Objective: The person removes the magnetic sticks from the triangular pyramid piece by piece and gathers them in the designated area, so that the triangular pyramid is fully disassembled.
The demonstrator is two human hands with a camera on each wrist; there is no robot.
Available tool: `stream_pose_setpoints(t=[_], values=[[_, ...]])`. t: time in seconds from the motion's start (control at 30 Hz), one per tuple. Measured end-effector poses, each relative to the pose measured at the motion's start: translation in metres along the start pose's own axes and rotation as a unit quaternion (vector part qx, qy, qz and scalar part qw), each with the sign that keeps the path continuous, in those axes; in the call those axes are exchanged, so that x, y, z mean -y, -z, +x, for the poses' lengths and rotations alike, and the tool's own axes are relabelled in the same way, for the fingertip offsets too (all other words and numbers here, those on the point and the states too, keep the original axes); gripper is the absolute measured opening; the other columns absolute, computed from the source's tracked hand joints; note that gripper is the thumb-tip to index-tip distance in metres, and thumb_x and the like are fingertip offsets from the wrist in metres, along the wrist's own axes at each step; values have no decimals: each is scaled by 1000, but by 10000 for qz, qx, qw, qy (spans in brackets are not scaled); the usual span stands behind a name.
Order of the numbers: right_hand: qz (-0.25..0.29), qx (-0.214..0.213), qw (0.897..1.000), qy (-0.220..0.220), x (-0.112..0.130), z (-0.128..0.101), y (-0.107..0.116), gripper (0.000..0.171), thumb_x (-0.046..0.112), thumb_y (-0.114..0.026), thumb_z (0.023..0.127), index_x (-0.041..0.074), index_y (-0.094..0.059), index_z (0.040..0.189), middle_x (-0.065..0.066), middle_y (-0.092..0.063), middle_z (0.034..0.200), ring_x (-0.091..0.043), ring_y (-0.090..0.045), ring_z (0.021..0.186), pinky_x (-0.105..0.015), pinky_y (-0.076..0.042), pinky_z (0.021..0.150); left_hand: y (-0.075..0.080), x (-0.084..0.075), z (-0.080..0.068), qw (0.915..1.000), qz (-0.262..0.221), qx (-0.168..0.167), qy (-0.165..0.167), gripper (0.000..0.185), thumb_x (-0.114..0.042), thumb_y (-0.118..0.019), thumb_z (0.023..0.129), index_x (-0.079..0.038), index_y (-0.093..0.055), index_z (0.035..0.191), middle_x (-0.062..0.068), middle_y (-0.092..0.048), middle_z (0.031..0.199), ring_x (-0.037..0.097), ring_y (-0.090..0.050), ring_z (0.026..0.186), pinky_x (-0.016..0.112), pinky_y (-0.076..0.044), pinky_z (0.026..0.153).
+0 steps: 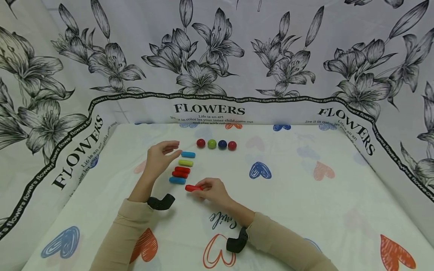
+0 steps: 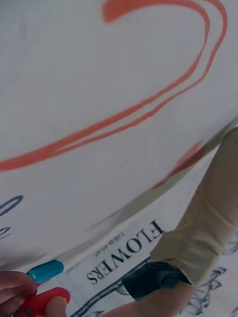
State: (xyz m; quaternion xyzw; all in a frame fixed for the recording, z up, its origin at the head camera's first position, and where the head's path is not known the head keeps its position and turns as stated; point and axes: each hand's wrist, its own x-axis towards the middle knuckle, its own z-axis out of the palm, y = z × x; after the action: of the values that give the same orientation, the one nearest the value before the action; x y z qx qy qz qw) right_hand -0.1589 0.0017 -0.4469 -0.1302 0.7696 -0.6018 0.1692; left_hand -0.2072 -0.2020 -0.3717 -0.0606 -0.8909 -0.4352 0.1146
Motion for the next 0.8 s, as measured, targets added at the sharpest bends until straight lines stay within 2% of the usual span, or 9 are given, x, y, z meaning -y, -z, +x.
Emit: stream_pose_setpoints(t=[0.17,0.27,0.37,0.47,0.57,0.7,0.8], values=[[165,-135,9998,8,-1,4,-14,26,17,-73,85,0,-70,104,-23,-70,87,-6,-55,59,-14,-46,56,11,4,-4,9997,80,-191,105,35,-12,-67,90,1,-63,122,20,-67,122,33,-65,112,39,-50,98],[143,-248,9995,-108,1,7,-22,26,21,-75,84,3,-72,103,-18,-71,85,-7,-53,56,-15,-44,53,14,6,-7,9994,28,-245,231,35,-15,-66,91,0,-63,122,19,-66,123,32,-65,113,36,-49,98],[-82,-337,9993,-143,3,10,-30,27,24,-76,83,6,-74,103,-14,-71,86,-5,-53,61,-14,-44,53,17,7,-9,9989,-22,-304,364,34,-19,-64,93,-2,-64,122,18,-67,123,31,-65,112,21,-51,94],[-350,-409,9985,-26,7,14,-37,27,25,-77,82,6,-75,101,-12,-71,89,-5,-52,70,-13,-43,56,21,9,-11,9984,-15,-407,405,33,-22,-61,95,-3,-65,121,18,-68,121,28,-67,108,1,-46,85],[-543,-460,9975,38,11,19,-44,26,24,-78,81,5,-75,98,-10,-69,85,-5,-50,74,-12,-41,59,27,13,-12,9981,10,-505,362,33,-25,-58,96,-3,-65,121,18,-68,121,9,-66,98,-6,-40,78],[-841,-510,9951,62,15,25,-52,27,27,-79,80,6,-76,96,-5,-64,77,-3,-48,73,-11,-39,59,36,21,-14,9971,-39,-633,412,36,-28,-57,97,-3,-65,121,18,-68,121,-19,-53,86,-6,-40,79],[-1061,-562,9927,114,17,28,-56,27,27,-79,79,6,-76,96,-3,-63,75,-2,-47,73,-11,-39,59,42,27,-15,9955,-45,-774,546,36,-30,-56,97,-4,-65,121,15,-69,119,-24,-50,84,-5,-40,80]])
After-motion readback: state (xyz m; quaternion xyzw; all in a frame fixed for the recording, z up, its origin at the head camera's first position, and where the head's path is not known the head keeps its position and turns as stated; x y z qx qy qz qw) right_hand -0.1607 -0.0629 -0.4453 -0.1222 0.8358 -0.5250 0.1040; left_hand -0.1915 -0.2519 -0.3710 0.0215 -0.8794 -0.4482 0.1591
